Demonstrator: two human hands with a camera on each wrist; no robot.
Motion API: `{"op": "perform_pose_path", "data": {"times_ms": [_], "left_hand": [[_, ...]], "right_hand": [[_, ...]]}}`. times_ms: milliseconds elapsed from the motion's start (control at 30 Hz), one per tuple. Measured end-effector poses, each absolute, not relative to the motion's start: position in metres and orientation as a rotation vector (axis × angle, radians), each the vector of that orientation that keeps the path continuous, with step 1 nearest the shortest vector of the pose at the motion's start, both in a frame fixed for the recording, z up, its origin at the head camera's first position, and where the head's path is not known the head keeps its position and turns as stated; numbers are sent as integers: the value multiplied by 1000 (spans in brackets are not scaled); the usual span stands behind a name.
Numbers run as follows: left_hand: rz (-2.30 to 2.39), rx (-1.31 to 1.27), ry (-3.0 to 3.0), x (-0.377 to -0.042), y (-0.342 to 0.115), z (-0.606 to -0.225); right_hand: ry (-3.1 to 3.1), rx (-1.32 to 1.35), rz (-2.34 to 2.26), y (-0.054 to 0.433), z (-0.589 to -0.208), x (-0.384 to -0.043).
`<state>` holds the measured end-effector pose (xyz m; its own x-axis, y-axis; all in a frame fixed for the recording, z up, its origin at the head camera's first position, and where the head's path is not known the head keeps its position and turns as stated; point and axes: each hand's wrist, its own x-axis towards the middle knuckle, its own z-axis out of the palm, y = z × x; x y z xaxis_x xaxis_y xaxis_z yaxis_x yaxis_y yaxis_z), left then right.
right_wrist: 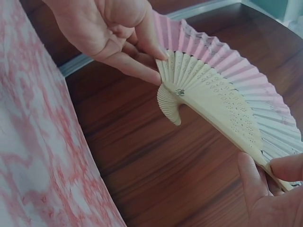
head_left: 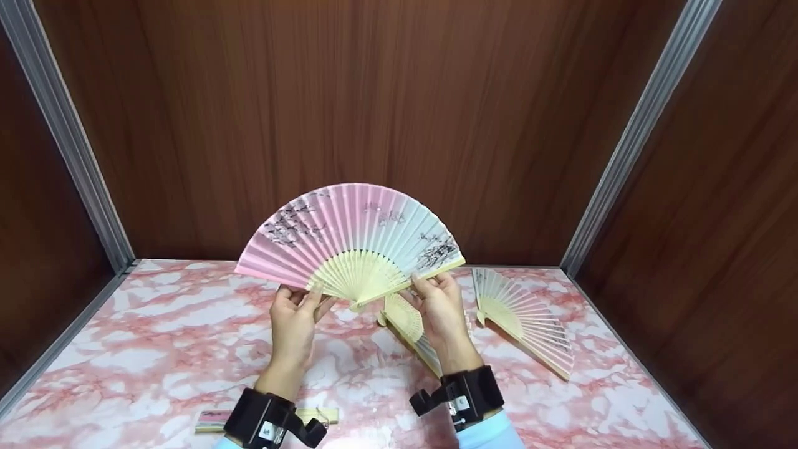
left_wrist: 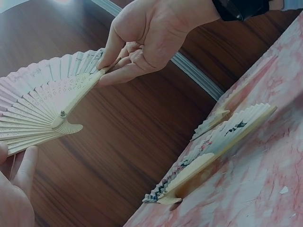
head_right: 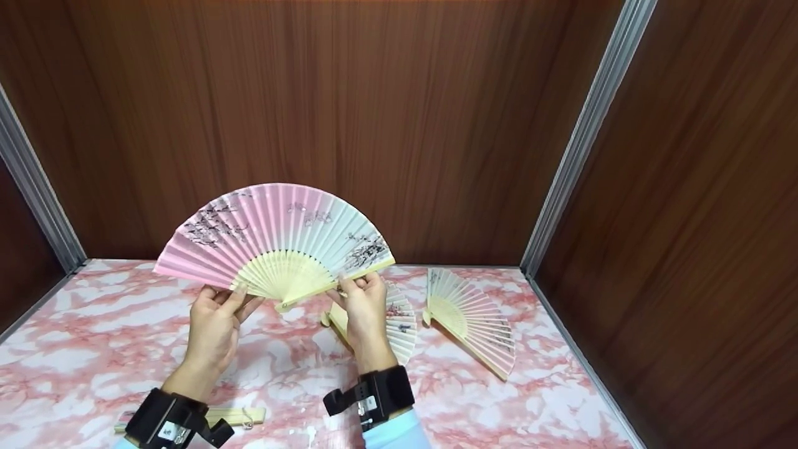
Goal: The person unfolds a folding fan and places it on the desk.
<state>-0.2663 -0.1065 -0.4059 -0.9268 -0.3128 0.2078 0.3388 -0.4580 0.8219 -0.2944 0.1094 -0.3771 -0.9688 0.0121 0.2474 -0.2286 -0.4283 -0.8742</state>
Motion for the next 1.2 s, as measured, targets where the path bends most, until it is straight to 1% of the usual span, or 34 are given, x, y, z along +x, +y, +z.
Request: {"op": "perform_pose_path", "data": {"times_ms": [533, 800, 1200], "left_hand": [[-2520, -10, -1122, -269, -101, -405], [-2481, -34, -1196, -267, -99, -407], [-2472, -67, -1285, -266, -99, -407]], "right_hand": [[-1401, 171, 2616, 102, -376, -294], [-1287, 28, 2700, 98, -377, -295], [-1494, 132, 2680, 91, -379, -291]]}}
